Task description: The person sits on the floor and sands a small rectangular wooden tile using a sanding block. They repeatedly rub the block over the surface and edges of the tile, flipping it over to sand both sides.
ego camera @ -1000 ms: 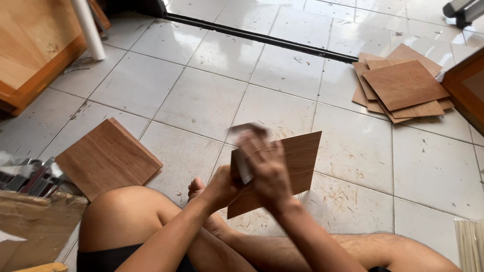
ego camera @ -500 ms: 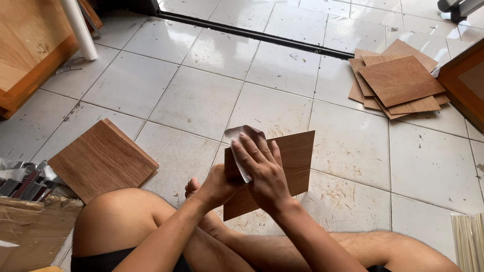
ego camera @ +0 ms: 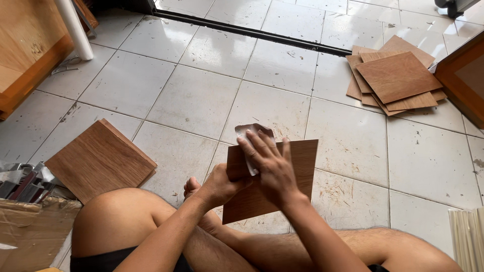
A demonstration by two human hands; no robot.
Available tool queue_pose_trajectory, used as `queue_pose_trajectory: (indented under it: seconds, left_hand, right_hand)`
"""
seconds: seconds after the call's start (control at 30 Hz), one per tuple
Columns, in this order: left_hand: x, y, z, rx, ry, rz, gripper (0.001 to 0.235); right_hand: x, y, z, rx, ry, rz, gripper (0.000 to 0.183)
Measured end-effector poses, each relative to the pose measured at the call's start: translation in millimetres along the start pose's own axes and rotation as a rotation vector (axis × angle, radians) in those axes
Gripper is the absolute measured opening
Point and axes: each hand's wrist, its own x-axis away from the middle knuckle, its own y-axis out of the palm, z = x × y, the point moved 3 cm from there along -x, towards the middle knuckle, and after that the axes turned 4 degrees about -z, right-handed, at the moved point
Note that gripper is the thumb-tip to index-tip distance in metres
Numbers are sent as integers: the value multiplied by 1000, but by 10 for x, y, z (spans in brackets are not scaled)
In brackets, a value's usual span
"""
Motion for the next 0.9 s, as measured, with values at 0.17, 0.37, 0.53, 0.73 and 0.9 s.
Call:
queue_pose_trajectory:
  seconds: [0.17,0.37,0.53,0.73,0.9]
  left_hand:
    - [216,-64,430,13,-41,21,33]
    - [73,-49,211,4,-68,54,33]
    - [149,-51,352,62,-102,77,29]
    - [110,-58,329,35,-103,47,39]
    - [-97,8,-252,-47,-79,64,27]
  right_hand:
    - [262,184,1076,-17,436,2,80]
    - [120,202,102,-31,45,89,71]
    - [175,320,559,206,-41,30,83]
    - [183,264,736,-5,455,-57,80]
    - [-103,30,-385,-139,-105,-26,73]
